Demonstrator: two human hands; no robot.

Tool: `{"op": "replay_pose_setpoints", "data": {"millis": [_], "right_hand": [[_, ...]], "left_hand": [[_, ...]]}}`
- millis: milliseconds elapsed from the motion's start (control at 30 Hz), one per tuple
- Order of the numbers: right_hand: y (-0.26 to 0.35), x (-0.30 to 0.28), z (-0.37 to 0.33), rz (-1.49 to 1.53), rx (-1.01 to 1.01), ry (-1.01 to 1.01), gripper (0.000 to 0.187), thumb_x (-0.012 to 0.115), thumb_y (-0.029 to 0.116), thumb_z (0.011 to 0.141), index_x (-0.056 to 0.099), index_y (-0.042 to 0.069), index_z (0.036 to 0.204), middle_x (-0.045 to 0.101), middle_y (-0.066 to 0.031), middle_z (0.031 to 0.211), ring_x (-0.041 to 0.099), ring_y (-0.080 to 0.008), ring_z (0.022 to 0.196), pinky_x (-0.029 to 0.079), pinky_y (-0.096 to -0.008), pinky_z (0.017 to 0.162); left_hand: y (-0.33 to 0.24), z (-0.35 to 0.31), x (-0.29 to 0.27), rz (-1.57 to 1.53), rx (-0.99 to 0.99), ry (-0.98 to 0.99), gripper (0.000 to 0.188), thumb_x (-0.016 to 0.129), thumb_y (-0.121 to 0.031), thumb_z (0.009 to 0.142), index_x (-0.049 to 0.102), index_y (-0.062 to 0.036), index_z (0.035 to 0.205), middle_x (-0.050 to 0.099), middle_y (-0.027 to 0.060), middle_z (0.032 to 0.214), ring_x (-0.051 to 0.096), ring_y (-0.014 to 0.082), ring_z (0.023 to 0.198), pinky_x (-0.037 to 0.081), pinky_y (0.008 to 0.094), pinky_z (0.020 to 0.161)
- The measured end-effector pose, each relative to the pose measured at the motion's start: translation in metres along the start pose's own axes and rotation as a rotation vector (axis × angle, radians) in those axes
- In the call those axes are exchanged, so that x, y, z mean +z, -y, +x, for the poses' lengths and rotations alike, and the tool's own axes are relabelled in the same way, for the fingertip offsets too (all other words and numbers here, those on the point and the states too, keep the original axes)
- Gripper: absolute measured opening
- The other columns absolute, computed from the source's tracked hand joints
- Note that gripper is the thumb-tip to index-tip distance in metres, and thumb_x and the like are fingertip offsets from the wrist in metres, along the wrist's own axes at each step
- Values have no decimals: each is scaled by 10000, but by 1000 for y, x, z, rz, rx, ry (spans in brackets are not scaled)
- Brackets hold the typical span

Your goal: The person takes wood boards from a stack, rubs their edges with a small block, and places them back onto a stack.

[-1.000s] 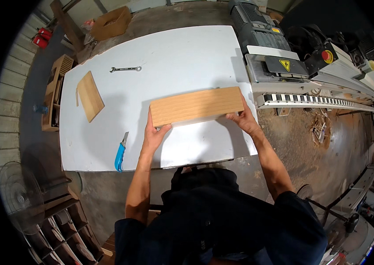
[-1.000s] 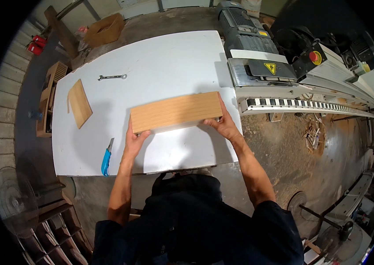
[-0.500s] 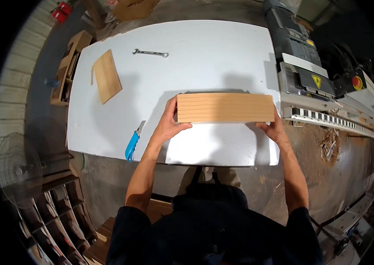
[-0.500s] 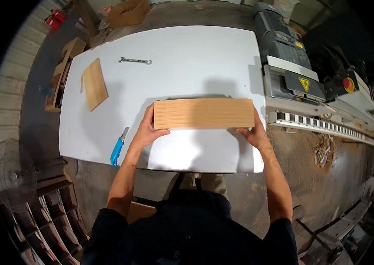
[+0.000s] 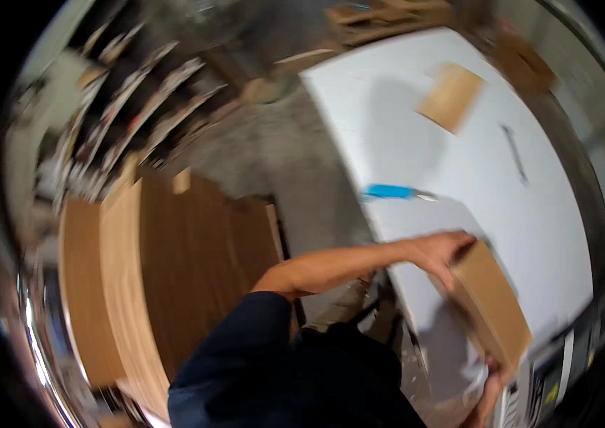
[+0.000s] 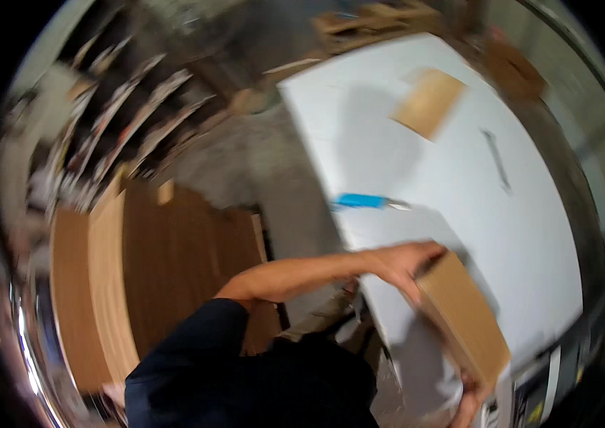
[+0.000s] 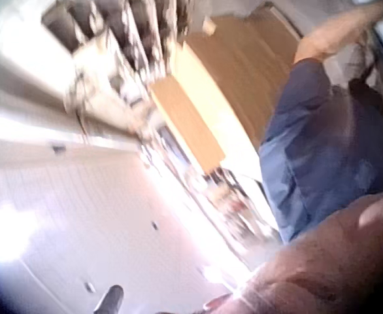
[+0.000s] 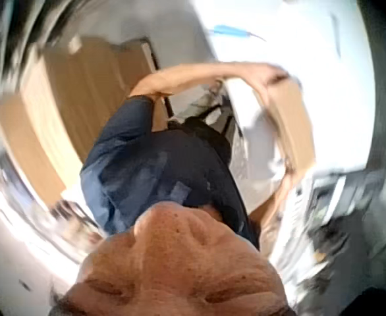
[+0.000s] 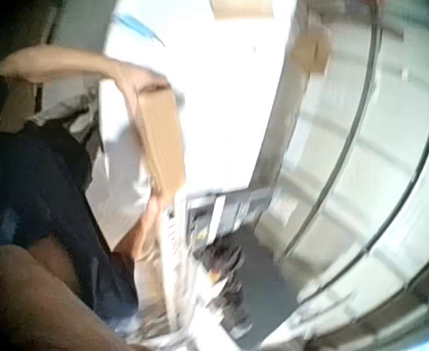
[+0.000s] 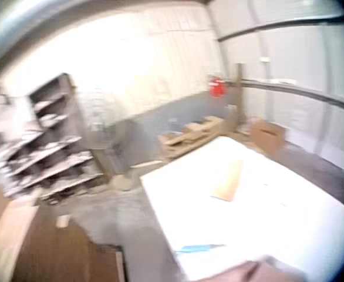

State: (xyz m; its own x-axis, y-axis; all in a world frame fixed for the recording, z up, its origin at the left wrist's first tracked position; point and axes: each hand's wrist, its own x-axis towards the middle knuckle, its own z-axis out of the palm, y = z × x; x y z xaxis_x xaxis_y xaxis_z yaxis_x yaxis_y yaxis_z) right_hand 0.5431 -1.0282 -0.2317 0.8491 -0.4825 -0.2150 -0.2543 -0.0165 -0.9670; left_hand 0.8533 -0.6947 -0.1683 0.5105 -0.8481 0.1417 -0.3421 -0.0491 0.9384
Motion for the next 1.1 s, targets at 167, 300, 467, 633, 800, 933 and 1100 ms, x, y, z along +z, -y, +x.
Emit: {"op": "replay_pose_setpoints", "data": {"millis": [167, 300, 467, 633, 800, 933, 1100], "right_hand": [[64, 76, 38, -21, 94, 320, 383, 745, 50, 695, 535, 18, 1014, 560, -57, 935, 537, -180, 805, 457, -329, 721], [98, 162, 74, -60, 18, 632, 232, 835, 88, 615, 644, 30, 734, 573, -11, 701, 510, -132, 610, 437, -297, 582], [147, 313, 56, 103, -184, 1049, 560, 724, 174, 742, 475, -32, 1199, 528, -116, 1143, 512, -210, 993, 410, -357, 861], [194, 465, -1, 62, -362, 1449, 907, 795, 428, 628, 397, -46, 1291, 498, -151, 1210, 485, -251, 1121, 359, -385, 971], [258, 569, -104, -82, -444, 1623, 830, 736, 320, 641, 380, -40, 1299, 506, -138, 1187, 500, -232, 1083, 395, -367, 922], [292, 645, -216, -106, -364, 1998, 811, 780, 313, 621, 442, -66, 1254, 558, -120, 1148, 548, -212, 1039, 444, -339, 861], [312, 712, -313, -219, -190, 2291, 677, 770, 203, 663, 497, -63, 1222, 601, -113, 1116, 557, -178, 1042, 439, -301, 899]], "left_hand": [[-89, -95, -48, -69, -411, -132, 658, 813, -186, 519, 542, 24, 1081, 541, 187, 1117, 540, 291, 1046, 449, 362, 873], [-153, -191, -64, 98, -527, -503, 771, 835, -273, 518, 512, 37, 1145, 528, 190, 1120, 525, 317, 1058, 446, 370, 892], [-253, -315, -67, 362, -628, -854, 828, 834, -301, 538, 474, 60, 1192, 505, 201, 1146, 502, 330, 1090, 428, 366, 930], [-326, -436, -23, 526, -766, -1211, 849, 820, -308, 572, 441, 75, 1227, 492, 217, 1180, 489, 335, 1121, 417, 363, 950], [-366, -530, 27, 477, -819, -1579, 880, 835, -329, 605, 421, 76, 1267, 485, 226, 1221, 516, 316, 1092, 423, 377, 958], [-397, -595, 77, 315, -793, -1894, 802, 827, -344, 614, 487, 50, 1225, 552, 201, 1179, 556, 286, 1051, 449, 387, 914], [-414, -639, 117, -78, -717, -2208, 677, 800, -275, 662, 522, 58, 1182, 625, 111, 986, 596, 178, 880, 474, 306, 775]]}}
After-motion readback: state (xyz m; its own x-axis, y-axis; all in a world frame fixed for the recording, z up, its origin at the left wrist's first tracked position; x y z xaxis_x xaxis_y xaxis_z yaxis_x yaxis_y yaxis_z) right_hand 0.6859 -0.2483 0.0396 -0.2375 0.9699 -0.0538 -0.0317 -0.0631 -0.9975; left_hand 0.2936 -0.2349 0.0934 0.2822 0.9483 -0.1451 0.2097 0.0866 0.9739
